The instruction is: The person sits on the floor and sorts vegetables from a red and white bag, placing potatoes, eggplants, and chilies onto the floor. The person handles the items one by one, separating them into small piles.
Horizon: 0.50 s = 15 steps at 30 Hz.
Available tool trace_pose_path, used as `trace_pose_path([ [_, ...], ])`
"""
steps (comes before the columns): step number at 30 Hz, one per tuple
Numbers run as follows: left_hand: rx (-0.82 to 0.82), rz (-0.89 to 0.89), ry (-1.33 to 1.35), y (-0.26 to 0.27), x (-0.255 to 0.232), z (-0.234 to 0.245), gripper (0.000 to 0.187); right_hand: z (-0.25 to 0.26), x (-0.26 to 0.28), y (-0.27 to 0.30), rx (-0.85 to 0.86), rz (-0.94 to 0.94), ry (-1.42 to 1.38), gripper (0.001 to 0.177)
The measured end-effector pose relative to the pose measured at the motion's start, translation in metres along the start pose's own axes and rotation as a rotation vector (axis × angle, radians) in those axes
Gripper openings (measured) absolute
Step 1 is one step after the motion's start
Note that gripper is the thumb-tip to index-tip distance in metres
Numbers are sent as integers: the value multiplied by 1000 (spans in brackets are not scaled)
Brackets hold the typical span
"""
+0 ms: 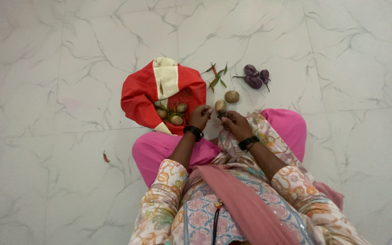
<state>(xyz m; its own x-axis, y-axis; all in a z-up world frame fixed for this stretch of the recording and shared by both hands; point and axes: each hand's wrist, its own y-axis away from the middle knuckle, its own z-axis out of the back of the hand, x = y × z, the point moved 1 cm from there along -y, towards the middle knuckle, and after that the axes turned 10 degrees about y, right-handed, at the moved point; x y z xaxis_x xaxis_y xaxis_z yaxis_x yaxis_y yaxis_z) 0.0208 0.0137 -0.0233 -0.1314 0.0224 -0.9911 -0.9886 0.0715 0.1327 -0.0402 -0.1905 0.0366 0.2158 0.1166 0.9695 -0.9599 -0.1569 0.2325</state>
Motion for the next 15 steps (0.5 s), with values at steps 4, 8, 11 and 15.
trace_pose_path([
  [4, 225, 145, 78, -3, 28, -3, 18, 0, 4, -1, -119, 10, 15, 50],
  [8, 403, 354, 256, -5, 47, -13, 30, -1, 10, 0, -164, 62, 90, 51],
  [11, 484, 411, 374, -11, 52, -13, 41, -5, 15, 5, -67, 100, 151, 50],
  [15, 459, 444, 414, -14, 51, -13, 46, -8, 22, 7, -68, 100, 461, 49],
])
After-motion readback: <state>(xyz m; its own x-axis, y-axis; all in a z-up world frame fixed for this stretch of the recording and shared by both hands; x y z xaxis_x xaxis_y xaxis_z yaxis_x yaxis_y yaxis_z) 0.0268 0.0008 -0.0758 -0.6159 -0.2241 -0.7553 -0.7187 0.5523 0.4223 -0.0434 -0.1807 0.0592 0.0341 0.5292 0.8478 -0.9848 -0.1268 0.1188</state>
